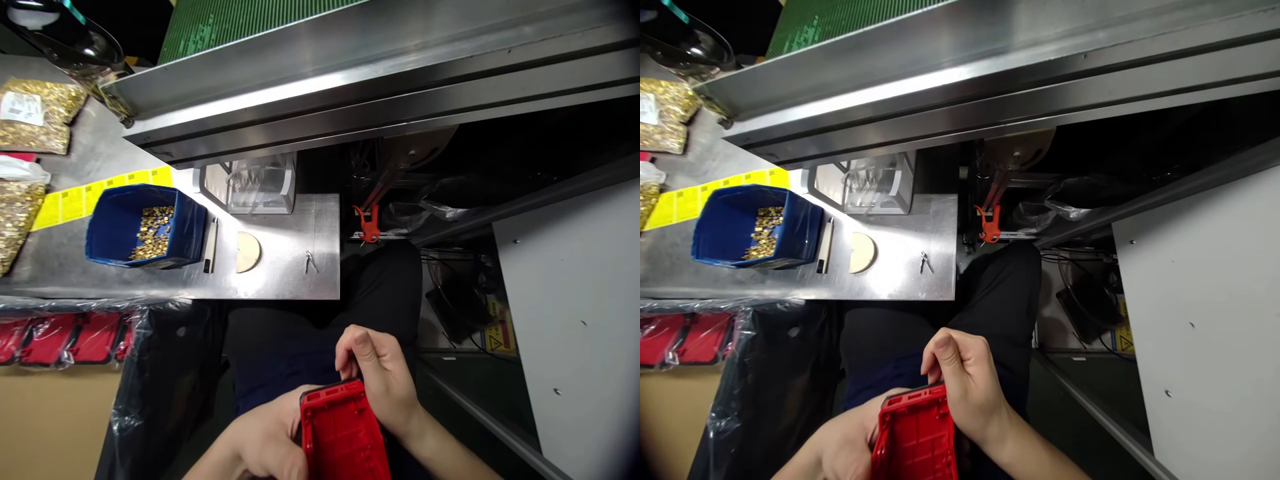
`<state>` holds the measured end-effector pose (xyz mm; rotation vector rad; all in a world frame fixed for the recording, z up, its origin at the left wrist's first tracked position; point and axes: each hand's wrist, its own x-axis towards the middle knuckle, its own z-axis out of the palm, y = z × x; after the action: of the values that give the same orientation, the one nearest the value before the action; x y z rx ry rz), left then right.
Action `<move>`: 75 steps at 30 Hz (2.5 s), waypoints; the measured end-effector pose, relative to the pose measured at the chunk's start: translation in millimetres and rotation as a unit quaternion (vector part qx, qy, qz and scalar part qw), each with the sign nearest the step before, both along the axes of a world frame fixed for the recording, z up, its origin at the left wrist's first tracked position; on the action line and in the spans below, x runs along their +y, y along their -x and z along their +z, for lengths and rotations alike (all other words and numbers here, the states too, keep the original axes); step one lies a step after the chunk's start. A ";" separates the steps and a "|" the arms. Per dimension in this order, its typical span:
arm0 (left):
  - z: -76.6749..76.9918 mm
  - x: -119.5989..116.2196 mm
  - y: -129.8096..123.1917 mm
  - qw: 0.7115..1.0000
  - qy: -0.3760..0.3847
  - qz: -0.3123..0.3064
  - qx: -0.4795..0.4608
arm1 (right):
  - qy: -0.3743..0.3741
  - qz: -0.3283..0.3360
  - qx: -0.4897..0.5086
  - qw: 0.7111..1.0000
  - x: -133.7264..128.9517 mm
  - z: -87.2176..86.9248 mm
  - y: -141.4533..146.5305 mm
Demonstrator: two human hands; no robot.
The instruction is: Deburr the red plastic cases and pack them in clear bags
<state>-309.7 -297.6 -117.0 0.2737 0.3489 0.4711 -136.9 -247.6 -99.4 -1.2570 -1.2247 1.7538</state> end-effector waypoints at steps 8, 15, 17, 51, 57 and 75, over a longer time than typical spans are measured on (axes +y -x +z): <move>0.6 3.7 0.0 1.000 -0.005 -0.004 -0.026 | 0.011 0.020 0.029 0.999 -1.5 -2.7 -0.9; -3.0 5.7 0.5 1.000 -0.015 0.000 -0.017 | -0.022 -0.022 -0.024 0.999 -1.9 -3.5 -1.3; -4.6 4.9 0.4 1.000 -0.018 -0.002 -0.021 | 0.003 0.003 0.009 1.000 -3.0 -4.5 -1.5; -13.0 -21.9 9.7 0.984 0.094 0.137 -0.062 | -0.135 0.062 -0.370 0.917 68.0 -47.1 -1.9; -14.9 -28.8 12.6 0.972 0.067 0.205 -0.098 | -0.198 0.179 -0.585 0.766 102.7 -85.7 88.1; 4.0 -34.8 22.9 0.977 0.005 0.199 0.077 | -0.090 0.158 -0.317 0.931 71.4 -28.4 11.1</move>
<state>-332.5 -332.4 -113.0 0.2315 0.5610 0.8448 -148.1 -176.2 -127.8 -1.6501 -2.0000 1.4244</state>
